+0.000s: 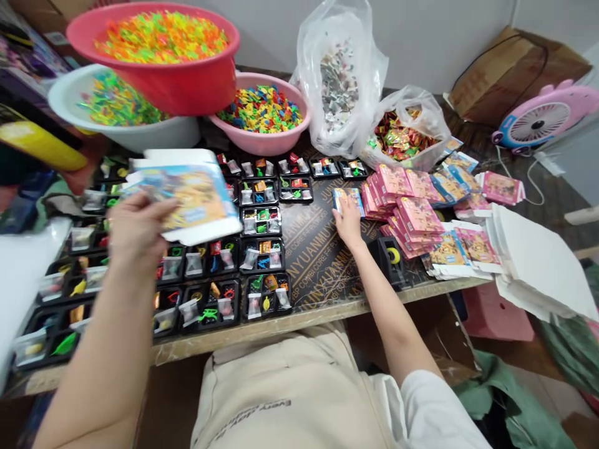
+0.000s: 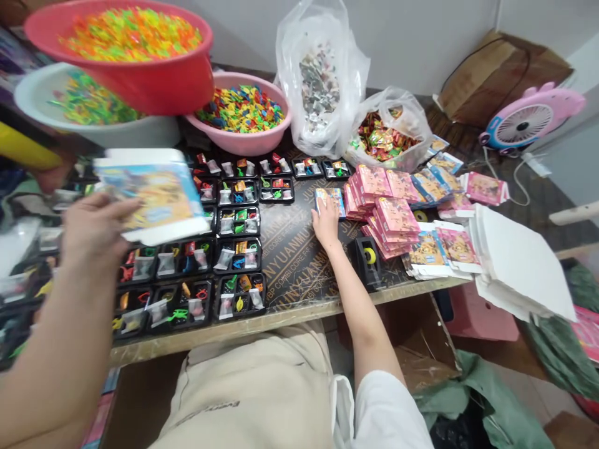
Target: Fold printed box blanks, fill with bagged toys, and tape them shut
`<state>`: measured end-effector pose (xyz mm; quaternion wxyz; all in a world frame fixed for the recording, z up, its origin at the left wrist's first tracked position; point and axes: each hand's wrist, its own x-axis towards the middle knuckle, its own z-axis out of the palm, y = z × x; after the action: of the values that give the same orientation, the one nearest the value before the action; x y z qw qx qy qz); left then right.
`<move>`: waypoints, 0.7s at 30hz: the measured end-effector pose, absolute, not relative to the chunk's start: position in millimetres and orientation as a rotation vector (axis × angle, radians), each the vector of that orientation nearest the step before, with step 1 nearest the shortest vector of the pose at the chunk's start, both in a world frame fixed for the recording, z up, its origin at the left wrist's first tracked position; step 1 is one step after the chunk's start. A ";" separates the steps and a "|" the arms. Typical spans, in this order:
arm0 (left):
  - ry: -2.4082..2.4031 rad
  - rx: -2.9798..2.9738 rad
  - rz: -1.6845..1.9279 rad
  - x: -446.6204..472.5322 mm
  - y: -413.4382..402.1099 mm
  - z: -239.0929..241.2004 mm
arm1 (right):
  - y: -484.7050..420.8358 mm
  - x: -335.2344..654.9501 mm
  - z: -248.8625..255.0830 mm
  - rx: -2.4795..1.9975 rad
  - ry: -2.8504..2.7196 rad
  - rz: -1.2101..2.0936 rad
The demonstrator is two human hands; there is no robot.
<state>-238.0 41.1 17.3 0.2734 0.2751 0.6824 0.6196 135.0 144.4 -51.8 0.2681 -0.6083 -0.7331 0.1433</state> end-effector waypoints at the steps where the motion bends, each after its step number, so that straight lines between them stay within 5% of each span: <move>1: 1.723 0.762 1.630 -212.4 32.8 17.0 | 133.6 132.2 -42.8 -1.507 -1.906 0.404; 10: 1.156 1.434 1.353 -57.5 -12.8 9.6 | 36.9 121.1 37.2 -1.021 -1.860 0.646; 16: 0.496 0.994 1.016 -27.7 -20.6 -14.3 | 21.8 152.4 31.6 -1.033 -1.852 0.853; 21: 0.576 0.937 0.964 -18.8 -22.8 -22.3 | 17.5 170.9 10.8 -0.994 -1.524 1.050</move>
<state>-18.8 -22.8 -22.3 0.7443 0.4276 0.2631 0.4403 170.9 17.5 10.8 0.4975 -0.4104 -0.6293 0.4336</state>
